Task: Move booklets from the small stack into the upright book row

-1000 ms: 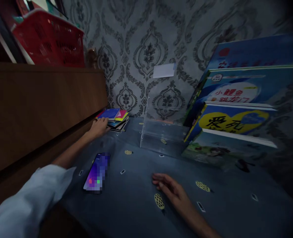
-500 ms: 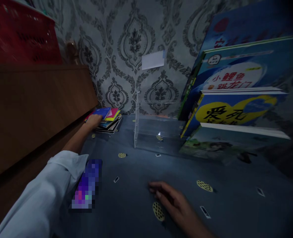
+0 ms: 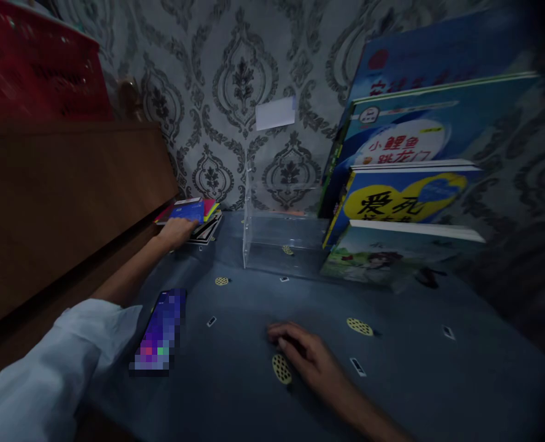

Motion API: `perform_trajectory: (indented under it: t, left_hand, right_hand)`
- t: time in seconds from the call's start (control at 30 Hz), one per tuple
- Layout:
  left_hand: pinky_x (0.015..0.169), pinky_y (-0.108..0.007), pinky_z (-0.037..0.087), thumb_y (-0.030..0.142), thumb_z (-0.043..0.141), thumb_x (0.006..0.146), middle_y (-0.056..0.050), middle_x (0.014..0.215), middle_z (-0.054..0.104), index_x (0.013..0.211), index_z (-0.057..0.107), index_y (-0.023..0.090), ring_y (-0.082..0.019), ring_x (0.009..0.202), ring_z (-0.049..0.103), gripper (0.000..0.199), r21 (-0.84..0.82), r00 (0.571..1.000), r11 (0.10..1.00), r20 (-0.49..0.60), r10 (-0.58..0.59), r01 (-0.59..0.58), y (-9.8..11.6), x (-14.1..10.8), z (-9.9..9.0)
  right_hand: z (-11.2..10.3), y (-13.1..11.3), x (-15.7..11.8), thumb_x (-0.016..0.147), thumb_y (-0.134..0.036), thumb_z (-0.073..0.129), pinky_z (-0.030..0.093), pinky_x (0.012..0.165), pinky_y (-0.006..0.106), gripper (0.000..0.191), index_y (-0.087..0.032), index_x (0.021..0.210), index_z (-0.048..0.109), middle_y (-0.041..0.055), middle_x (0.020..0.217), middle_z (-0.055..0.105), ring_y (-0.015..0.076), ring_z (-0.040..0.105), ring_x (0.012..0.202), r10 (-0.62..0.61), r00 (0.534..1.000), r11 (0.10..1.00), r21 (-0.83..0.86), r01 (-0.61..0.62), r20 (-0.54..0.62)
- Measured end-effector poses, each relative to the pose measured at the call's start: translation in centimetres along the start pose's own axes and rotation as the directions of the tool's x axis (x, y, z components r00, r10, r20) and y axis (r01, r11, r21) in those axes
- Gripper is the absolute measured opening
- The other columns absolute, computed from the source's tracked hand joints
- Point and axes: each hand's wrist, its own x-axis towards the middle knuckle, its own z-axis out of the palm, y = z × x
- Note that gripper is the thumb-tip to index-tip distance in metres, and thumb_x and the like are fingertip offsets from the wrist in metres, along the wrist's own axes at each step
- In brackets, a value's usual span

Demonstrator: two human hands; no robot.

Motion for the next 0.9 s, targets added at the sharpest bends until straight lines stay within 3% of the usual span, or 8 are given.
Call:
perform_trajectory:
  t: [0.13,0.33,0.47,0.6,0.77,0.9]
  left_hand:
    - [0.083,-0.035,0.051,0.012,0.04,0.098,-0.017,0.111,0.074,0.128,0.06,0.013,-0.028,0.103,0.071,0.037,-0.023,0.986,0.986,0.018,0.164,-0.164,5.7,-2.9,-1.0]
    - [0.073,-0.033,0.053,0.011,0.043,0.097,-0.015,0.099,0.076,0.121,0.065,0.012,-0.027,0.092,0.075,0.032,-0.105,0.92,0.922,0.091,0.382,-0.372,14.4,-8.9,-1.6]
    - [0.073,-0.036,0.055,0.008,0.044,0.097,-0.016,0.097,0.075,0.12,0.063,0.01,-0.029,0.092,0.075,0.03,-0.168,0.877,0.875,0.09,0.472,-0.454,18.9,-13.7,-2.9]
    - [0.07,-0.036,0.056,0.008,0.045,0.097,-0.015,0.098,0.073,0.113,0.061,0.011,-0.027,0.084,0.073,0.023,-0.235,0.842,0.816,-0.019,0.539,-0.528,23.1,-18.6,-4.8]
    - [0.078,-0.04,0.057,0.023,0.056,0.099,-0.011,0.102,0.072,0.105,0.062,0.015,-0.028,0.098,0.07,0.012,-0.381,0.765,0.674,-0.178,0.619,-0.633,25.9,-21.9,-5.5]
    - [0.084,-0.036,0.056,0.03,0.051,0.104,-0.008,0.101,0.075,0.1,0.067,0.015,-0.024,0.096,0.072,0.023,-0.528,0.81,0.635,-0.2,0.552,-0.564,24.9,-21.0,-4.2]
  right_hand:
    - [0.1,0.3,0.0,0.093,-0.054,0.056,0.058,0.087,0.041,0.04,-0.02,0.098,0.075,0.0106,0.097,0.075,0.0268,0.071,0.093,-0.031,0.999,0.999,0.039,0.032,-0.035]
    - [0.1,1.1,0.1,0.09,-0.05,0.06,0.06,0.079,0.04,0.037,-0.019,0.103,0.075,0.0104,0.096,0.077,0.0254,0.073,0.087,-0.015,0.998,0.99,0.141,0.024,-0.064]
    - [-0.6,1.2,0.1,0.091,-0.039,0.054,0.059,0.081,0.039,0.03,-0.021,0.103,0.074,0.008,0.099,0.077,0.0243,0.072,0.09,-0.063,0.987,0.998,-0.01,0.063,-0.146]
    - [-1.5,0.4,0.1,0.092,-0.028,0.049,0.057,0.087,0.04,0.027,-0.022,0.102,0.073,0.0073,0.105,0.076,0.025,0.07,0.099,-0.202,0.953,0.968,-0.195,0.159,-0.225]
    - [-1.5,-0.1,-0.6,0.095,-0.02,0.047,0.052,0.101,0.043,0.029,-0.023,0.109,0.073,0.0066,0.111,0.074,0.0241,0.068,0.109,-0.305,0.947,0.916,-0.304,0.263,-0.101]
    - [-0.6,0.0,-0.8,0.099,-0.02,0.043,0.047,0.11,0.047,0.035,-0.021,0.124,0.067,0.0097,0.126,0.071,0.024,0.064,0.121,-0.298,0.948,0.895,-0.313,0.317,0.109]
